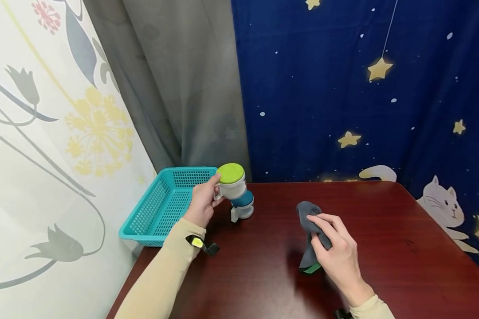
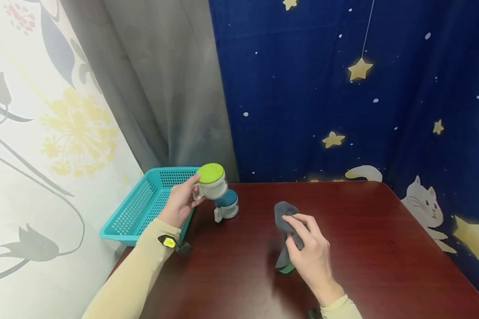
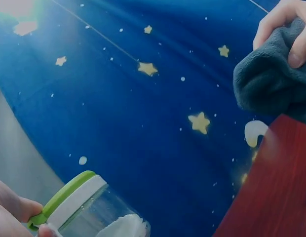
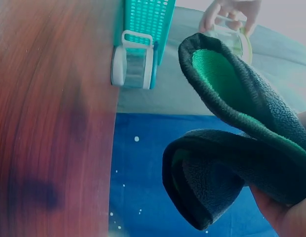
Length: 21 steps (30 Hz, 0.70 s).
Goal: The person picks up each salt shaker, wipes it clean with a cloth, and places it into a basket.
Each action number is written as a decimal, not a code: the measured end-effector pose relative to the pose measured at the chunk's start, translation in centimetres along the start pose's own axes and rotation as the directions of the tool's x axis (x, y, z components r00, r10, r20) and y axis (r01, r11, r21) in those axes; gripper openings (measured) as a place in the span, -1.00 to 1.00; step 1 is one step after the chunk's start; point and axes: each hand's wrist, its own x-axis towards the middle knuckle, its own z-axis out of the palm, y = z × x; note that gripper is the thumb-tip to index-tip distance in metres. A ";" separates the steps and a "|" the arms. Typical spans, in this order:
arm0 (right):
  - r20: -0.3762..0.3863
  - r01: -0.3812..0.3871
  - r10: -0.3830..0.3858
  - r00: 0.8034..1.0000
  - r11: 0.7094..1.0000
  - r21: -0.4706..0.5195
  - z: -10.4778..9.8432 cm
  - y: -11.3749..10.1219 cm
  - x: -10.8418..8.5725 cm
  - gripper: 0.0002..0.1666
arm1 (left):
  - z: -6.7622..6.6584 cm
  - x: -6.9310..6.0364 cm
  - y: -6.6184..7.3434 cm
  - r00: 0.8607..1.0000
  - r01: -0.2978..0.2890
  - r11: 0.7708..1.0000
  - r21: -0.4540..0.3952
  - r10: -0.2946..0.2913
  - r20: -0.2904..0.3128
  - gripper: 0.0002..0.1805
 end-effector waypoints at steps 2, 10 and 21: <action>0.005 -0.005 0.005 1.000 1.000 -0.009 -0.1 0.2 0.0 -0.40 | -0.6 0.7 0.6 1.000 0.007 1.000 0.002 -0.007 -0.008 -0.67; 0.007 -0.021 0.021 1.000 0.999 -0.039 -0.8 0.7 0.0 -0.39 | -4.1 4.3 3.0 0.995 0.039 0.997 -0.066 -0.045 -0.086 -0.65; 0.018 -0.043 0.045 0.999 0.997 -0.066 -1.8 1.3 -0.4 -0.37 | -8.8 9.7 4.2 0.951 0.133 0.988 -0.082 -0.150 -0.270 -0.19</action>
